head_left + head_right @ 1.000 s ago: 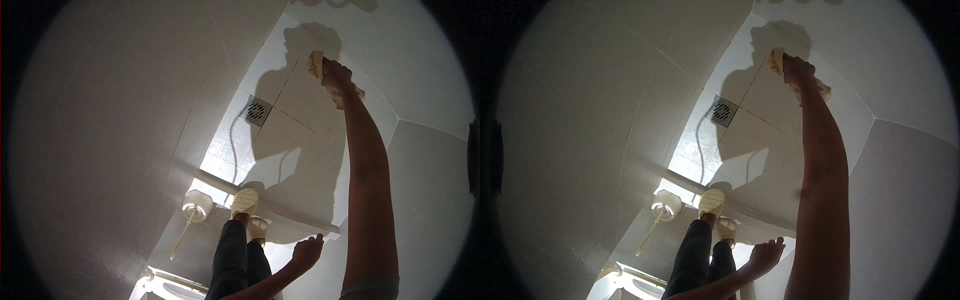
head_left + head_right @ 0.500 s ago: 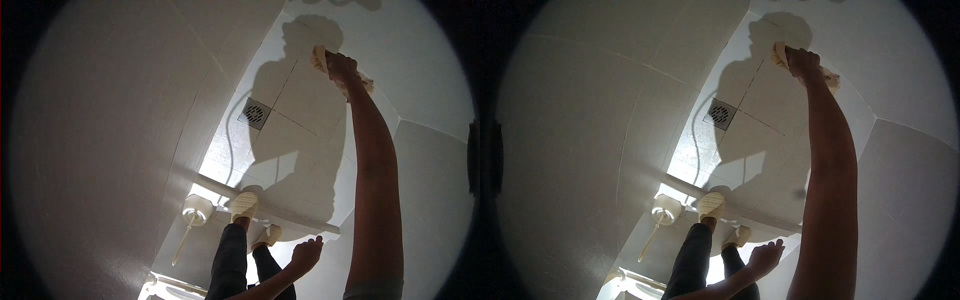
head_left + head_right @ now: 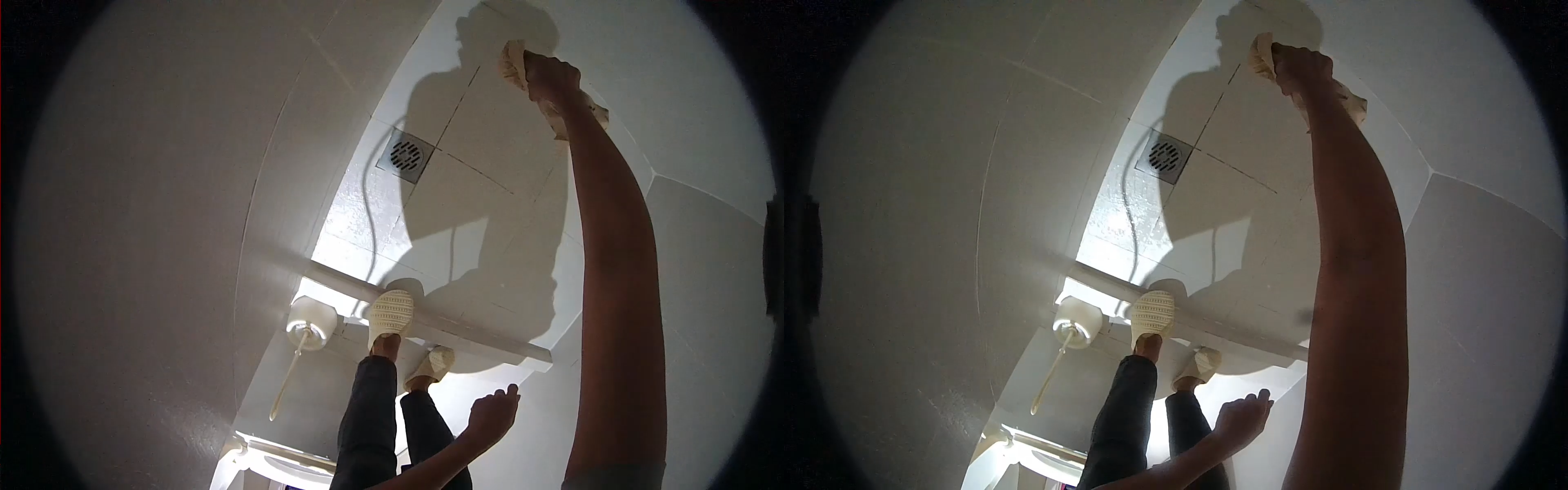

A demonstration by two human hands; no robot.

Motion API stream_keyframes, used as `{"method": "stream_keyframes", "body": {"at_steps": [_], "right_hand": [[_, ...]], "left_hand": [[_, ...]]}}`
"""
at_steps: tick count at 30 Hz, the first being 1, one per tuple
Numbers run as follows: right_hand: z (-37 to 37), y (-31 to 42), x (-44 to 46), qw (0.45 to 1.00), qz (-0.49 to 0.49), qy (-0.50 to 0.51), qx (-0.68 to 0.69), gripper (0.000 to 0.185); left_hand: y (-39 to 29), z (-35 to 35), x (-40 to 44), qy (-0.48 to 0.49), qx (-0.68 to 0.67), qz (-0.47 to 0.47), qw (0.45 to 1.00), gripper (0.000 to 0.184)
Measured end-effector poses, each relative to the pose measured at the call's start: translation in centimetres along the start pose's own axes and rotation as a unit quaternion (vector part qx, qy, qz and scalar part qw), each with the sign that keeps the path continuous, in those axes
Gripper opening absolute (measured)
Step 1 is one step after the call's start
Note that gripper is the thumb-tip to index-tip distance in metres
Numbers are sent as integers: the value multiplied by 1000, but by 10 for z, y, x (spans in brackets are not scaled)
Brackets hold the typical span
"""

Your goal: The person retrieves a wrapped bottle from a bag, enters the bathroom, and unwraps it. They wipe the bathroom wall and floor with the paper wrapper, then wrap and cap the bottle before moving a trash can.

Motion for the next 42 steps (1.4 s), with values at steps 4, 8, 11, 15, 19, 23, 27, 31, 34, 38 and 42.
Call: {"method": "stream_keyframes", "body": {"at_steps": [4, 8, 11, 15, 19, 23, 27, 31, 34, 38, 42], "right_hand": [[5, 9, -16, 998, -3, -53, 40, 68], [-3, 13, -22, 998, -4, -21, 56, 69], [-10, 15, -29, 997, 21, -24, 69, 71], [-14, 20, -36, 996, 33, -29, 77, 72], [-20, 29, -44, 997, 61, 8, 53, 75], [-27, 33, -50, 995, 83, -12, 58, 73], [-31, 35, -55, 993, 79, 2, 86, 80], [-32, 39, -61, 992, 100, 16, 77, 79], [-35, 43, -65, 992, 107, 20, 65, 78], [-40, 51, -73, 991, 133, 3, 25, 69], [-48, 54, -76, 987, 153, -18, 36, 68]], "left_hand": [[2, 2, -3, -13, -20, -6, 1000, 22], [1, 2, -3, -19, -19, -5, 1000, 22], [1, 6, -4, -36, -42, -11, 998, 21], [-2, 6, -3, -25, -16, -6, 1000, 21], [-4, 4, -4, -39, -18, -13, 999, 21], [-6, 2, -4, -49, -15, -16, 999, 20], [-7, 2, -4, -54, -12, -16, 998, 20], [-8, 1, -4, -56, -19, -20, 998, 20], [-8, 2, -4, -52, -25, -17, 998, 20], [-8, -3, -3, -63, -35, -20, 997, 20], [-8, -3, -3, -62, -26, -19, 998, 20]]}}
Point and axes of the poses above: each hand's wrist, its own x-axis towards the middle knuckle, its own z-axis out of the back of the hand, y = z × x, the point moved 4 cm from there along x, towards the middle knuckle, and after that the axes turned 1 degree about x, right-handed, at the moved point
